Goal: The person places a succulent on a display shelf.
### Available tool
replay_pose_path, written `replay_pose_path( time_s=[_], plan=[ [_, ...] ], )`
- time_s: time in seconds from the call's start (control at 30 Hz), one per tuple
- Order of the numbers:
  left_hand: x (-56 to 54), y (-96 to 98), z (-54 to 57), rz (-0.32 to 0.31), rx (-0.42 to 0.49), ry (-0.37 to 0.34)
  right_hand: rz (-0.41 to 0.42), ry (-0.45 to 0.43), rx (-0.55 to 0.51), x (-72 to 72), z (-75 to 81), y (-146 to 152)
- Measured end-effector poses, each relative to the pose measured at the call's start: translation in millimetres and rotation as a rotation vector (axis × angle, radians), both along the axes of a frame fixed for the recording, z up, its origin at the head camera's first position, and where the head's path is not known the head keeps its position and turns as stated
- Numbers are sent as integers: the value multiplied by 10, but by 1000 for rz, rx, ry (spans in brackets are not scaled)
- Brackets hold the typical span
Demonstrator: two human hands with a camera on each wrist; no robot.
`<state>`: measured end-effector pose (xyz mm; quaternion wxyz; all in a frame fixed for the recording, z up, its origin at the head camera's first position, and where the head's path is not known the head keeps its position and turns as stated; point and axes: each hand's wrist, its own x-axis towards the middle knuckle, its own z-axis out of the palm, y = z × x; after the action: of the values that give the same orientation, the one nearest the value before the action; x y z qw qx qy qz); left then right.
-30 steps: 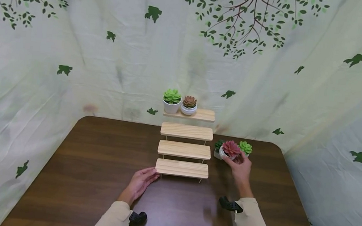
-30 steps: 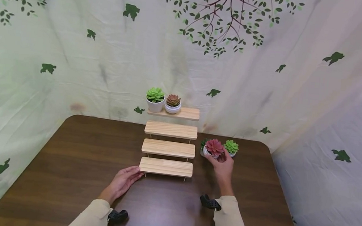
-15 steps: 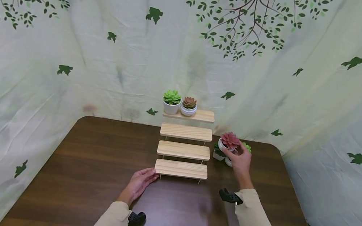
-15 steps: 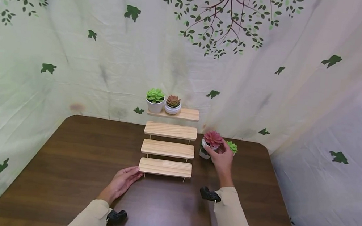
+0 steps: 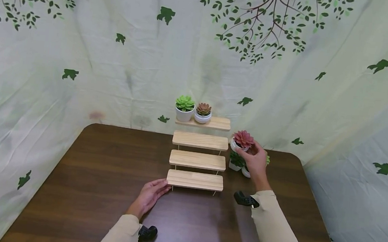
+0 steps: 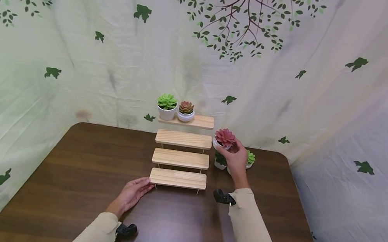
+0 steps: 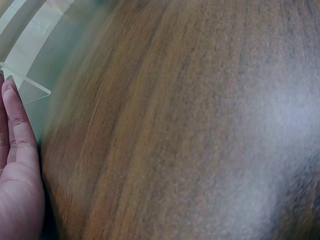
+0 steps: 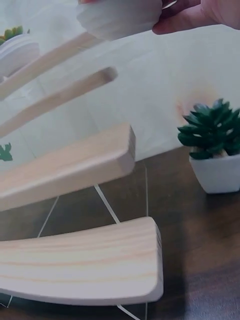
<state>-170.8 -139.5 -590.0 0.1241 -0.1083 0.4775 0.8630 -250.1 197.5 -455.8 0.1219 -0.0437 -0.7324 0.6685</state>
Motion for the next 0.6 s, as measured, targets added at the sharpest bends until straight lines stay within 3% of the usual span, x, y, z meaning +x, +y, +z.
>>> replay_pose_path(
  time_s=[0.6],
  plan=[
    [-3,-20,9,-30,-4,-13,66,39,73,-298,148,-125]
  ],
)
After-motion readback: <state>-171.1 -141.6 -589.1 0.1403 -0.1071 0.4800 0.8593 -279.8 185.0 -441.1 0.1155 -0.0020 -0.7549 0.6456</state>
